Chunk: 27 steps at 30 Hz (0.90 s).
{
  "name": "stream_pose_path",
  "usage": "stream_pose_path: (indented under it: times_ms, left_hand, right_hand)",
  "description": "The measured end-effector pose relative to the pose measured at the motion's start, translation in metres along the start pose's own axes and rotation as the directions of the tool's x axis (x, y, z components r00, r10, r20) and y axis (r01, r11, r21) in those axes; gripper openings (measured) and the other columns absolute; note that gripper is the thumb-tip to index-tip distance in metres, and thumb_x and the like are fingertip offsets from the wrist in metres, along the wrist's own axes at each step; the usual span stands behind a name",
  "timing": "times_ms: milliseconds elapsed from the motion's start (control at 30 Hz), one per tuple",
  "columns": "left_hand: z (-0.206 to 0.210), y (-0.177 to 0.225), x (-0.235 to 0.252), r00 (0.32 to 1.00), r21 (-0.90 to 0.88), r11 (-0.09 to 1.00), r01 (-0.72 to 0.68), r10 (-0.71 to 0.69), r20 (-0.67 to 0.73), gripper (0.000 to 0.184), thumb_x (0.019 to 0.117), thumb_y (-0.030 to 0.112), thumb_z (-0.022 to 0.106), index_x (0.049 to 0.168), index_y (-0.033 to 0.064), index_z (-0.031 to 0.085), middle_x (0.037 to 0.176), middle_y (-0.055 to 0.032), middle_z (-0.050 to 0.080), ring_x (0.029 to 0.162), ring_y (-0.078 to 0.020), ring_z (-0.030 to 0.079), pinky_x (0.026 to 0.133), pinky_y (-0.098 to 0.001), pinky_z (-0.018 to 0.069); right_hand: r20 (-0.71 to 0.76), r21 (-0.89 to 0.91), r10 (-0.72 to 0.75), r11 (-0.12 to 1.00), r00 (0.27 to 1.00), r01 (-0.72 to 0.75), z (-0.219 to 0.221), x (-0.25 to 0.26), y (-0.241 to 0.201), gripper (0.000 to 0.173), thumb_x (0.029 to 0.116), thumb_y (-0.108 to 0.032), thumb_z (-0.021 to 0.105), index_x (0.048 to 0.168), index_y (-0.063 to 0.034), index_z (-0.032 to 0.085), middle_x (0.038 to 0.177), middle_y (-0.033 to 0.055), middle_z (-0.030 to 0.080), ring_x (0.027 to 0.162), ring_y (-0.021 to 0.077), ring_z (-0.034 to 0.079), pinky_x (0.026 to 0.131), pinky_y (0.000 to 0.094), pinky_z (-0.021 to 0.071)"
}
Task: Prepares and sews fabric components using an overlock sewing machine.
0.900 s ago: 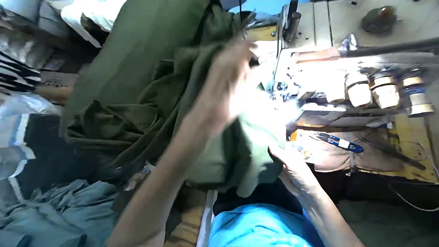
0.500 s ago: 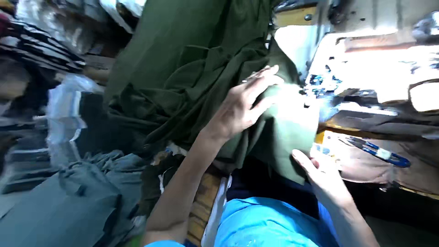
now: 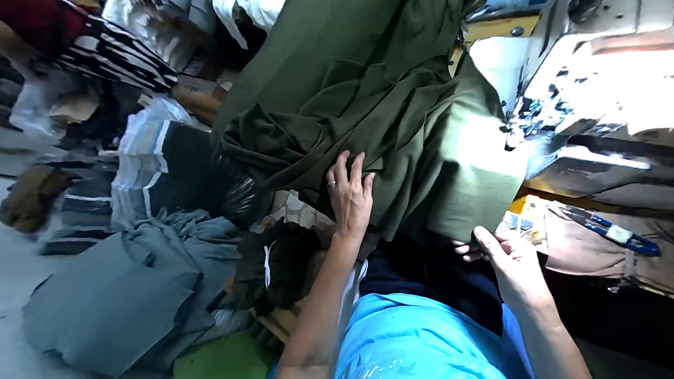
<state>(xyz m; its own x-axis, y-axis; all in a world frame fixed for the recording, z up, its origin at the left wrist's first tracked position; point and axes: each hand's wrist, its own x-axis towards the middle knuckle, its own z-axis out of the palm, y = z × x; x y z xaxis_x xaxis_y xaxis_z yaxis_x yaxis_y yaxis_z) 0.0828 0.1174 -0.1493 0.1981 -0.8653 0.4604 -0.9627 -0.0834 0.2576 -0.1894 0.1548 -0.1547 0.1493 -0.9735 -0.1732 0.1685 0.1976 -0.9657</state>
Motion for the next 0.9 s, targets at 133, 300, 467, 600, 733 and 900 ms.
stream_pose_path:
  times_ms: [133, 300, 467, 600, 733, 900]
  left_hand:
    - [-0.007, -0.003, 0.015, 0.997, -0.176, 0.983, -0.044, 0.032, -0.072, 0.017, 0.1005, 0.010, 0.061, 0.109, 0.0044, 0.074, 0.129, -0.0158, 0.067, 0.122, -0.0345, 0.061, 0.102, -0.0478, 0.0489]
    - [-0.087, 0.042, 0.018, 0.999, -0.417, 0.907, 0.052, -0.052, 0.012, 0.024, 0.1063, 0.019, 0.054, 0.119, 0.0003, 0.059, 0.086, -0.0039, 0.064, 0.069, -0.0037, 0.058, 0.064, -0.0218, 0.0509]
    - [-0.054, 0.135, -0.011, 0.885, -0.722, 0.676, -0.148, 0.417, 0.209, 0.024, 0.0972, 0.002, 0.055, 0.117, -0.0069, 0.067, 0.109, -0.0147, 0.072, 0.100, -0.0145, 0.071, 0.091, -0.0263, 0.0575]
    - [-0.050, 0.122, 0.006, 0.907, -0.736, 0.663, -0.135, 0.381, 0.177, 0.021, 0.1020, 0.008, 0.058, 0.117, -0.0030, 0.068, 0.105, -0.0078, 0.074, 0.096, -0.0082, 0.071, 0.087, -0.0238, 0.0593]
    - [-0.041, 0.108, 0.036, 0.806, -0.625, 0.687, -0.370, 0.572, 0.151, 0.039, 0.1043, 0.037, 0.055, 0.117, 0.0031, 0.071, 0.122, -0.0108, 0.069, 0.125, -0.0220, 0.057, 0.110, -0.0360, 0.0405]
    - [-0.056, 0.116, 0.064, 0.789, -0.647, 0.651, -0.397, 0.602, 0.122, 0.016, 0.1009, 0.017, 0.062, 0.099, 0.0019, 0.067, 0.090, -0.0042, 0.067, 0.085, -0.0056, 0.063, 0.079, -0.0197, 0.0518]
  right_hand:
    - [-0.043, -0.218, -0.074, 0.974, 0.996, 0.063, -0.010, -0.006, 0.006, 0.018, 0.1033, -0.009, 0.052, 0.113, 0.0010, 0.064, 0.089, 0.0019, 0.078, 0.076, 0.0074, 0.075, 0.068, 0.0215, 0.0621]
    - [-0.062, -0.467, -0.462, 0.797, 0.885, 0.383, -0.018, -0.017, -0.021, 0.030, 0.1031, -0.019, 0.060, 0.117, 0.0056, 0.068, 0.108, 0.0080, 0.074, 0.094, 0.0047, 0.071, 0.082, 0.0205, 0.0601]
    - [0.036, 0.194, -0.230, 0.956, 0.972, 0.219, 0.024, 0.018, -0.041, 0.026, 0.1024, -0.030, 0.060, 0.114, -0.0067, 0.065, 0.098, -0.0071, 0.071, 0.090, 0.0018, 0.068, 0.084, 0.0223, 0.0578]
    - [-0.089, 0.005, -0.325, 0.945, 0.941, 0.327, 0.010, 0.022, -0.036, 0.020, 0.1026, -0.002, 0.053, 0.112, 0.0018, 0.070, 0.103, -0.0001, 0.074, 0.099, 0.0025, 0.068, 0.092, 0.0220, 0.0566]
    - [-0.063, -0.194, -0.534, 0.836, 0.843, 0.514, 0.025, 0.019, -0.037, 0.024, 0.0985, -0.001, 0.056, 0.118, 0.0083, 0.065, 0.106, 0.0063, 0.073, 0.100, 0.0021, 0.069, 0.092, 0.0202, 0.0565]
    - [-0.146, -0.232, -0.457, 0.878, 0.878, 0.418, 0.028, 0.001, -0.033, 0.031, 0.0955, -0.006, 0.063, 0.122, 0.0109, 0.060, 0.116, 0.0105, 0.071, 0.102, 0.0035, 0.069, 0.090, 0.0199, 0.0577]
